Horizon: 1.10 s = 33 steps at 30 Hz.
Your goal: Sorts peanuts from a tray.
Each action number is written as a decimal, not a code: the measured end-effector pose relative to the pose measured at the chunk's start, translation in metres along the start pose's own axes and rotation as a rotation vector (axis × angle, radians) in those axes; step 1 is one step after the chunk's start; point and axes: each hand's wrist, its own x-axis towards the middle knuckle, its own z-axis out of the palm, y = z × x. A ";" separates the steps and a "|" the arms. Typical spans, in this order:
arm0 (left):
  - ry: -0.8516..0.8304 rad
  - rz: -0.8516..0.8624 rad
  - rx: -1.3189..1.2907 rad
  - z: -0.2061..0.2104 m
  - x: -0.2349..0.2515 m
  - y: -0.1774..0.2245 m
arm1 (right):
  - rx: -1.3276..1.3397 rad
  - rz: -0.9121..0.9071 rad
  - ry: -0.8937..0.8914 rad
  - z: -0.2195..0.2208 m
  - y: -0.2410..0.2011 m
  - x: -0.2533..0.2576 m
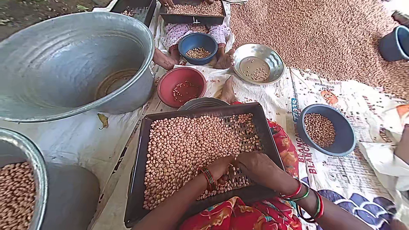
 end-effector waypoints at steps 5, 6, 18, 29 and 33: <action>0.089 0.300 0.364 -0.005 0.005 -0.002 | -0.051 0.109 0.316 -0.034 0.028 0.015; 0.103 0.327 0.548 -0.005 0.004 0.003 | -0.043 0.142 0.323 -0.039 0.034 0.015; 0.036 0.202 1.238 0.036 0.025 0.034 | -0.043 0.140 0.436 -0.044 0.057 -0.015; 0.379 0.528 -0.523 -0.045 -0.013 0.023 | 0.264 -0.044 -0.213 0.052 -0.026 0.025; 0.317 0.585 -0.606 -0.069 -0.025 0.004 | 0.280 0.267 0.038 -0.016 0.026 0.018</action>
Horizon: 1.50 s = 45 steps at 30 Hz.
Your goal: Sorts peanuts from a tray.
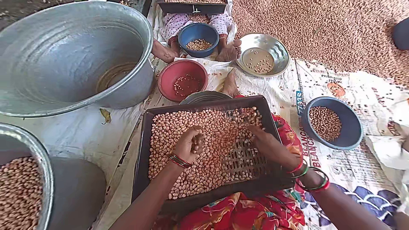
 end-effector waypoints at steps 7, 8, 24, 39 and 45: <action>-0.213 0.104 0.774 0.013 0.005 -0.010 | -0.159 -0.106 -0.512 0.010 0.012 -0.033; -0.253 0.117 1.023 0.022 0.005 -0.009 | -0.246 -0.039 -0.487 0.011 0.008 -0.030; -0.552 -0.044 1.870 0.116 0.034 -0.034 | -0.179 -0.092 0.420 -0.031 0.024 -0.016; -0.515 -0.082 1.829 0.072 0.023 -0.011 | -0.298 -0.118 0.191 0.003 0.008 0.006; -0.524 -0.099 1.952 0.083 0.018 -0.024 | -0.215 -0.133 0.418 -0.027 0.024 0.003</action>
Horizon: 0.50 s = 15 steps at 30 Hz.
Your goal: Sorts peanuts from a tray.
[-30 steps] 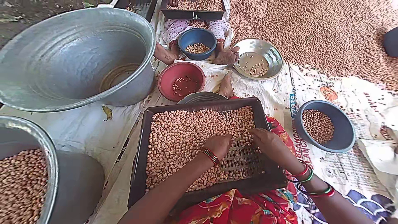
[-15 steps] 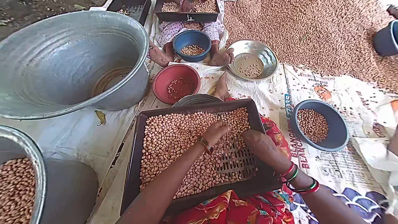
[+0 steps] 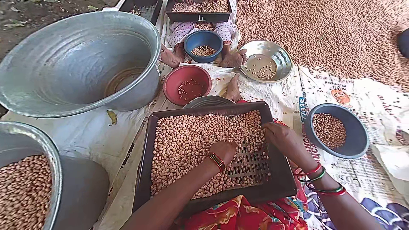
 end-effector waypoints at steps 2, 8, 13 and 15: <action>0.024 0.006 -0.049 -0.001 0.004 -0.005 | 0.029 0.022 0.084 -0.006 0.001 0.014; 0.339 0.161 -0.951 -0.003 0.003 -0.034 | -0.166 -0.006 0.018 0.022 -0.001 0.061; 0.333 0.191 -1.638 -0.013 0.001 -0.050 | -0.332 0.042 -0.783 0.035 -0.065 0.005; 0.376 0.099 -1.513 -0.021 0.008 -0.047 | -0.316 -0.039 -0.846 0.028 -0.073 -0.007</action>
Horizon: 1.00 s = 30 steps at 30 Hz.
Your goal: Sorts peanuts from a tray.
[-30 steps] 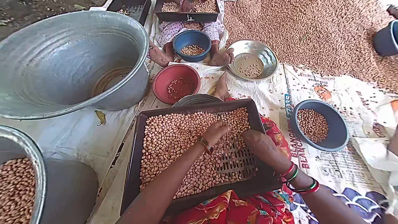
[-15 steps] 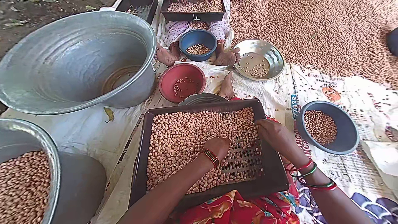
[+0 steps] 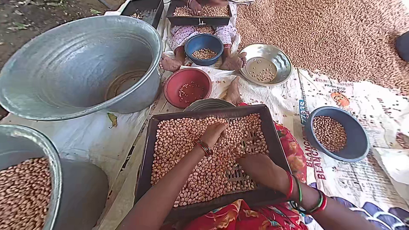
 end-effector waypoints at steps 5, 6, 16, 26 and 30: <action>-0.005 0.026 0.170 0.021 0.022 0.005 | 0.147 0.070 0.616 -0.030 0.046 0.045; -0.008 0.023 0.168 0.023 0.022 0.005 | 0.137 0.075 0.700 -0.033 0.056 0.061; 0.061 -0.135 -0.105 0.013 -0.004 -0.009 | 0.053 0.172 0.364 -0.054 0.054 0.089; -0.169 -0.258 -0.142 0.027 -0.018 -0.024 | 0.338 -0.216 0.643 -0.063 0.055 0.005; -0.227 -0.165 0.145 0.026 -0.021 -0.032 | 0.142 -0.036 0.840 -0.039 0.097 0.004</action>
